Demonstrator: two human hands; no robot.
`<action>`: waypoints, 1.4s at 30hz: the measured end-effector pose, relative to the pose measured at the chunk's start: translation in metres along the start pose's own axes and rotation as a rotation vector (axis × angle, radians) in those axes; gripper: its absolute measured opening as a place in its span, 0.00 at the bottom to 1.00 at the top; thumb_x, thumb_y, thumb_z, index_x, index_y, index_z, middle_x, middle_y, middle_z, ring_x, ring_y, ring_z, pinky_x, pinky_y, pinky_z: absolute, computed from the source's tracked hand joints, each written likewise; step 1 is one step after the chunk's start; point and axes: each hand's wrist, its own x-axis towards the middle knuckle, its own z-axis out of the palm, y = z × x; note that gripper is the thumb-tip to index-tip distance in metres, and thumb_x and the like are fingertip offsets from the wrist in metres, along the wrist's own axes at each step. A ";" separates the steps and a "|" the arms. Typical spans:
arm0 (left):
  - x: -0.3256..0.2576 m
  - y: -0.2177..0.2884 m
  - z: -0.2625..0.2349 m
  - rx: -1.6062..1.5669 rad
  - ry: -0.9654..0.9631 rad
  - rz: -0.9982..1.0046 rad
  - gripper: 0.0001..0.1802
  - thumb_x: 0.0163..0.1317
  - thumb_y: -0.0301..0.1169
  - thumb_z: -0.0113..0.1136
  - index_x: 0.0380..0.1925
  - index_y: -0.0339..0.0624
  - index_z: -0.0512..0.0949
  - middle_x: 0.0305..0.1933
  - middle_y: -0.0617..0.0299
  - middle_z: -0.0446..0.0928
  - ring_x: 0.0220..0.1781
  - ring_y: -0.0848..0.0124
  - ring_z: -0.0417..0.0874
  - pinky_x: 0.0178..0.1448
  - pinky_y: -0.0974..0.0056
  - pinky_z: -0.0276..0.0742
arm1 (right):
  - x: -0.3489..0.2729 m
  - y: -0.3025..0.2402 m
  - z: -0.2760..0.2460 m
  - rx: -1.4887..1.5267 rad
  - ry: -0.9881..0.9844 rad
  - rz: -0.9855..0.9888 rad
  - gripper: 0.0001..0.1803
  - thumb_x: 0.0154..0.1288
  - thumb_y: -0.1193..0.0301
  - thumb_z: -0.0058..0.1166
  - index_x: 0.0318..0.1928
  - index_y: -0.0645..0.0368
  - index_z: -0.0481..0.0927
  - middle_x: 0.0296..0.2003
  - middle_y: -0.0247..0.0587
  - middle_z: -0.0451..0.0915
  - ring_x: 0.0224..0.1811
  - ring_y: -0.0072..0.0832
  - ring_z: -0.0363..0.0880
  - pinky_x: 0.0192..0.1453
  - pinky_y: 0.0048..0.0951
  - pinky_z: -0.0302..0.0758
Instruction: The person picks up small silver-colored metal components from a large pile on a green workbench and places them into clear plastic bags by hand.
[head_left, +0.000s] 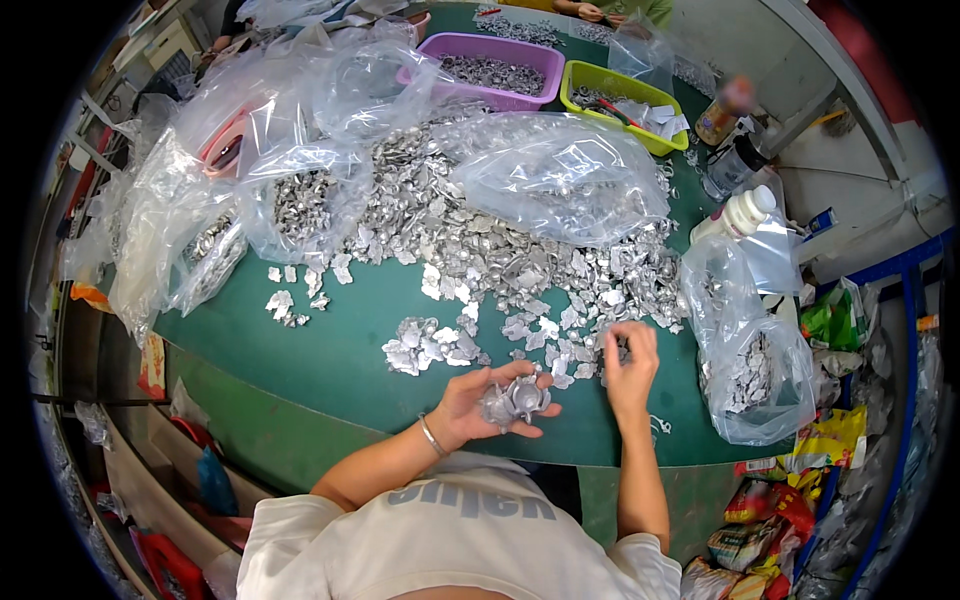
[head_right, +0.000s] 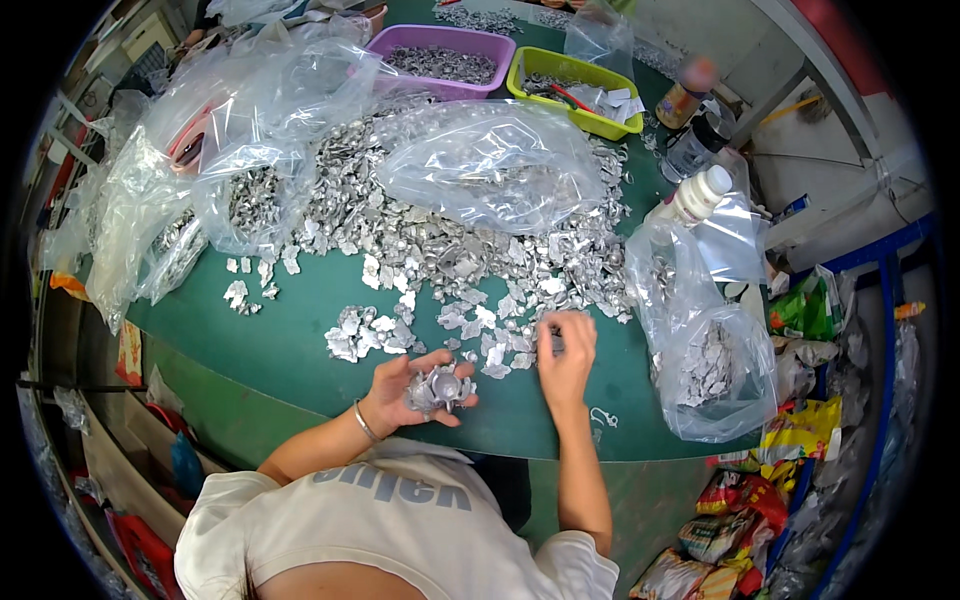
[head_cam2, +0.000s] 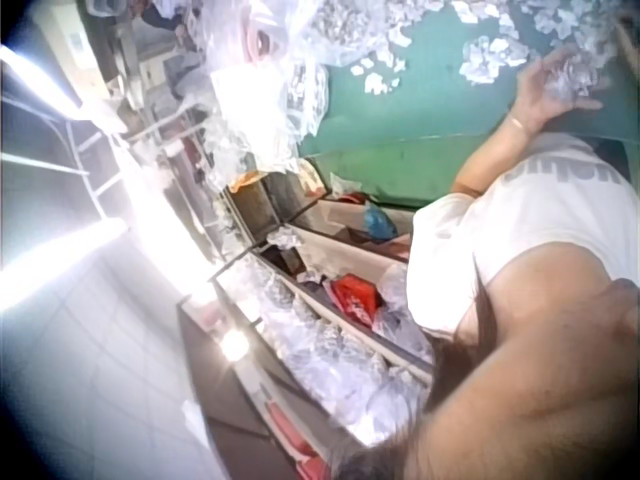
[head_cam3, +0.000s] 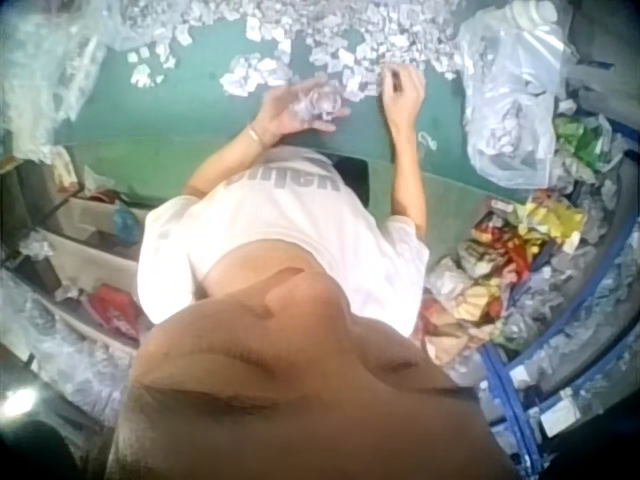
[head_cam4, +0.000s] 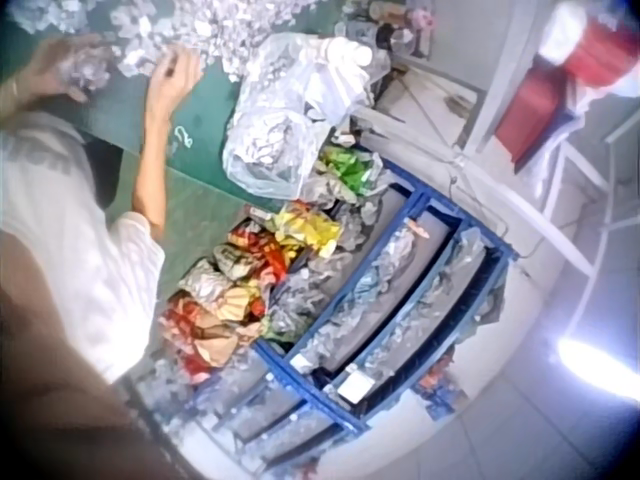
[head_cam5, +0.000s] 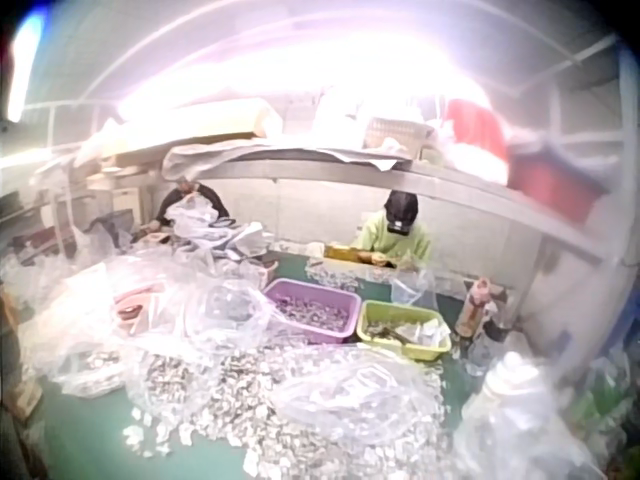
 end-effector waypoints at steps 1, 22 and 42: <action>0.000 -0.002 -0.004 -0.038 0.053 0.018 0.25 0.63 0.39 0.58 0.59 0.47 0.68 0.62 0.52 0.63 0.66 0.48 0.64 0.44 0.60 0.80 | 0.008 0.001 0.002 -0.041 0.044 0.019 0.10 0.54 0.78 0.59 0.38 0.63 0.78 0.40 0.46 0.78 0.46 0.43 0.73 0.51 0.39 0.68; -0.007 -0.009 0.009 0.116 0.272 0.128 0.13 0.62 0.34 0.59 0.44 0.44 0.72 0.54 0.56 0.66 0.52 0.61 0.72 0.32 0.70 0.78 | 0.001 0.033 -0.034 1.496 0.076 0.957 0.16 0.64 0.74 0.55 0.52 0.64 0.73 0.36 0.42 0.79 0.33 0.33 0.80 0.37 0.30 0.80; -0.010 -0.017 0.005 0.193 0.309 0.120 0.15 0.64 0.33 0.57 0.49 0.44 0.71 0.54 0.55 0.66 0.51 0.61 0.74 0.32 0.70 0.76 | 0.014 0.009 -0.019 -0.352 -0.392 -0.007 0.30 0.47 0.83 0.61 0.55 0.62 0.72 0.46 0.45 0.72 0.50 0.43 0.68 0.55 0.41 0.65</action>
